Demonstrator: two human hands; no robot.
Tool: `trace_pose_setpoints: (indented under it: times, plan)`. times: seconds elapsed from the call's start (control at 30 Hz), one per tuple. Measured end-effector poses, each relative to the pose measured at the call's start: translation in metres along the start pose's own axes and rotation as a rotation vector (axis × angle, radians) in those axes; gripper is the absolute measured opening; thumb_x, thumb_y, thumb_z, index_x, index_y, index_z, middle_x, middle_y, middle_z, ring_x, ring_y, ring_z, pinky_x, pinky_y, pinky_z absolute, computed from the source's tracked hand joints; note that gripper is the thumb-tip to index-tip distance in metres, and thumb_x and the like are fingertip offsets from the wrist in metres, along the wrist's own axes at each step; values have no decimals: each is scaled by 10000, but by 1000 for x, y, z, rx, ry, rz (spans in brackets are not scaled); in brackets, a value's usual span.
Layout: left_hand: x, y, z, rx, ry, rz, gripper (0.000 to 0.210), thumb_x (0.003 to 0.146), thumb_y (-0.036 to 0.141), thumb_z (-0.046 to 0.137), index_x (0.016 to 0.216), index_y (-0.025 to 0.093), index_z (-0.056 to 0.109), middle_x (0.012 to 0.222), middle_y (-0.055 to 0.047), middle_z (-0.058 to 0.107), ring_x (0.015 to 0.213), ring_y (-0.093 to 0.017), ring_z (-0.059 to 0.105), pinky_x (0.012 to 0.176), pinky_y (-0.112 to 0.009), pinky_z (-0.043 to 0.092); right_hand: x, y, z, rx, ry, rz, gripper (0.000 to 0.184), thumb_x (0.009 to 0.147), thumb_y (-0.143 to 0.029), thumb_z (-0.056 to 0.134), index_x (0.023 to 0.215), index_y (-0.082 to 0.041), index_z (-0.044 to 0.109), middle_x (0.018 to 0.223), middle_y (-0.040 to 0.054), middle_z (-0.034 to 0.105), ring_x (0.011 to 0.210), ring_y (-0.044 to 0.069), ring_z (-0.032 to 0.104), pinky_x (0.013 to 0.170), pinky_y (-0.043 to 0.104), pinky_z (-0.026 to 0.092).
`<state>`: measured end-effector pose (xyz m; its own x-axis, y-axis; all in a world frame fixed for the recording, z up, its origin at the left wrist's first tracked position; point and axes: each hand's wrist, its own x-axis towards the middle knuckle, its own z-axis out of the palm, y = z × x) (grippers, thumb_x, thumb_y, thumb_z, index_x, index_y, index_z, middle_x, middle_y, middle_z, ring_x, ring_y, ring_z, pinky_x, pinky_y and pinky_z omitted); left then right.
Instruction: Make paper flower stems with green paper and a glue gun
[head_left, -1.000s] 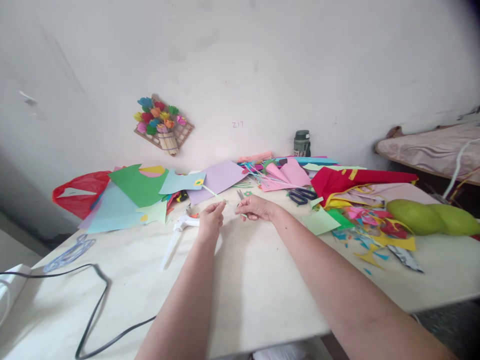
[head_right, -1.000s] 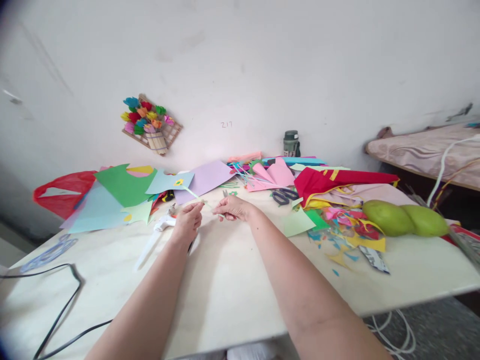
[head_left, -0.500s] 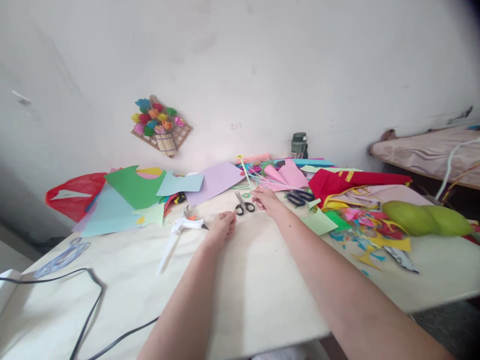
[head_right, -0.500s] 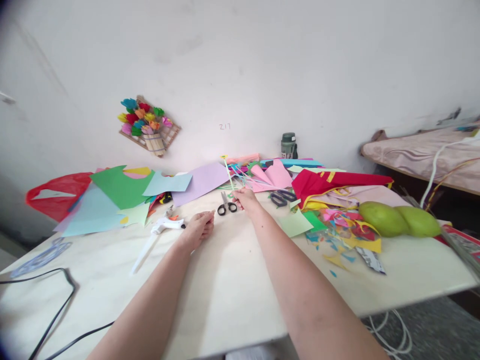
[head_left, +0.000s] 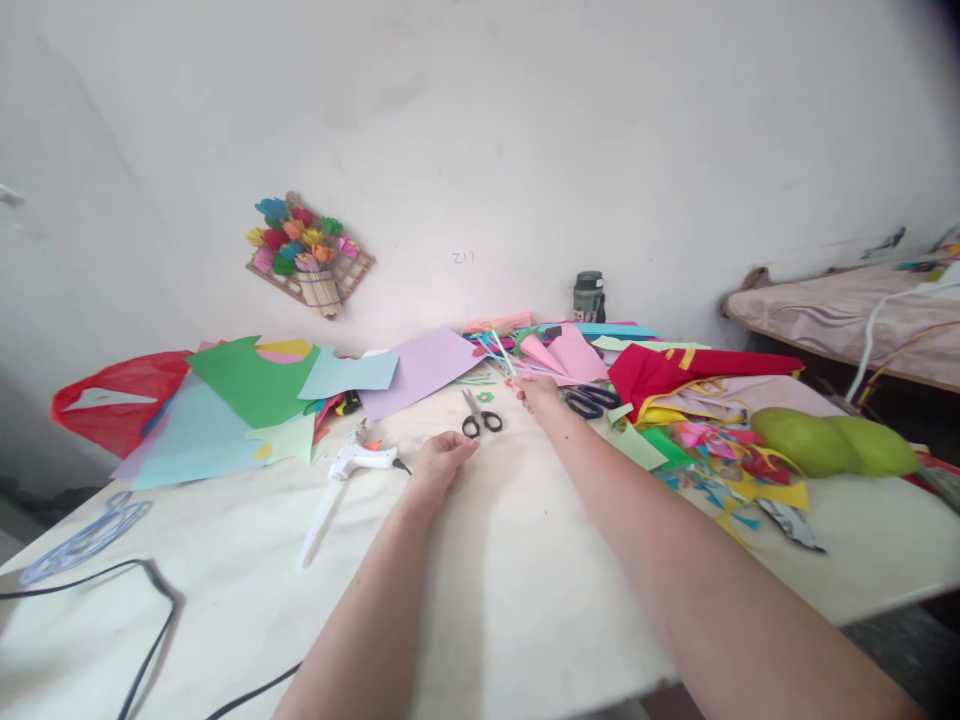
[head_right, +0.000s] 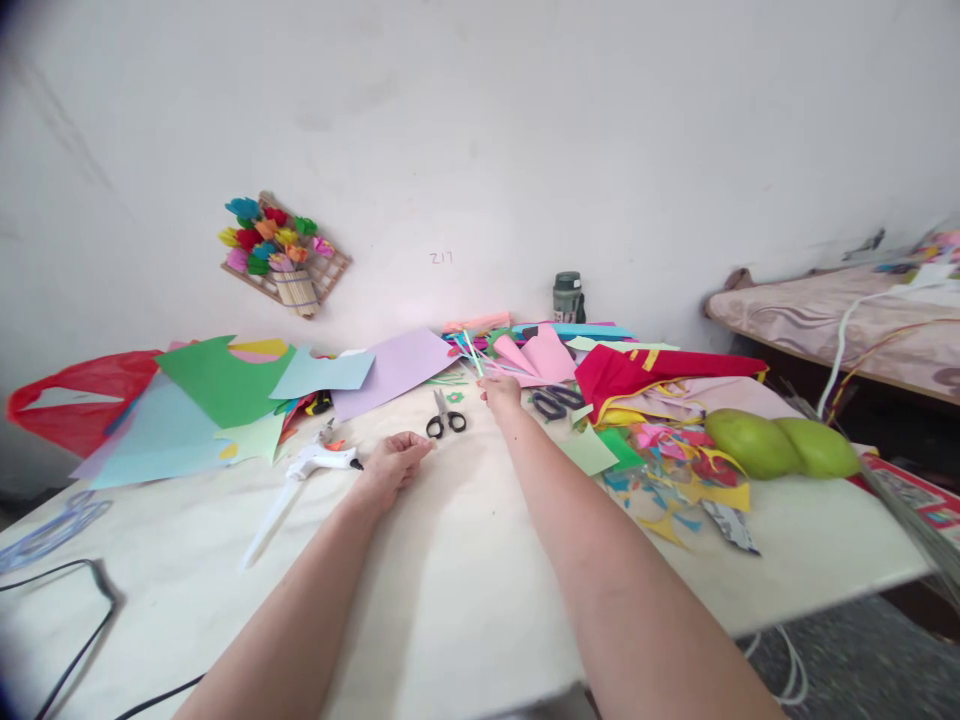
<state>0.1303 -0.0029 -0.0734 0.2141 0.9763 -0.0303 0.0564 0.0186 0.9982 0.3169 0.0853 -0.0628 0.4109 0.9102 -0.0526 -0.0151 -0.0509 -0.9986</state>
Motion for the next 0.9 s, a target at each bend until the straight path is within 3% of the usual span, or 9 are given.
trace_pose_setpoints:
  times: [0.27,0.57,0.9]
  plan:
    - [0,1,3,59,37,-26,265,634,412,593,635,165,500,403,85,293,336,-28,192,364,-194,92,34,3,1,-82,55,11,59,690,-146,520,675,-113,567,359,-48,438,265,33,287,282,165,229]
    - [-1,7,8,177,44,-32,264,645,412,561,617,165,472,388,98,248,351,-33,179,388,-197,101,60,7,13,-218,93,30,87,686,-122,527,607,-113,565,344,-43,443,287,50,377,314,154,299]
    - [0,6,8,181,34,-23,274,645,424,564,623,159,496,388,93,258,349,-32,184,387,-197,101,67,7,9,-458,58,-37,159,722,-170,492,649,-105,617,448,25,552,375,96,489,397,190,382]
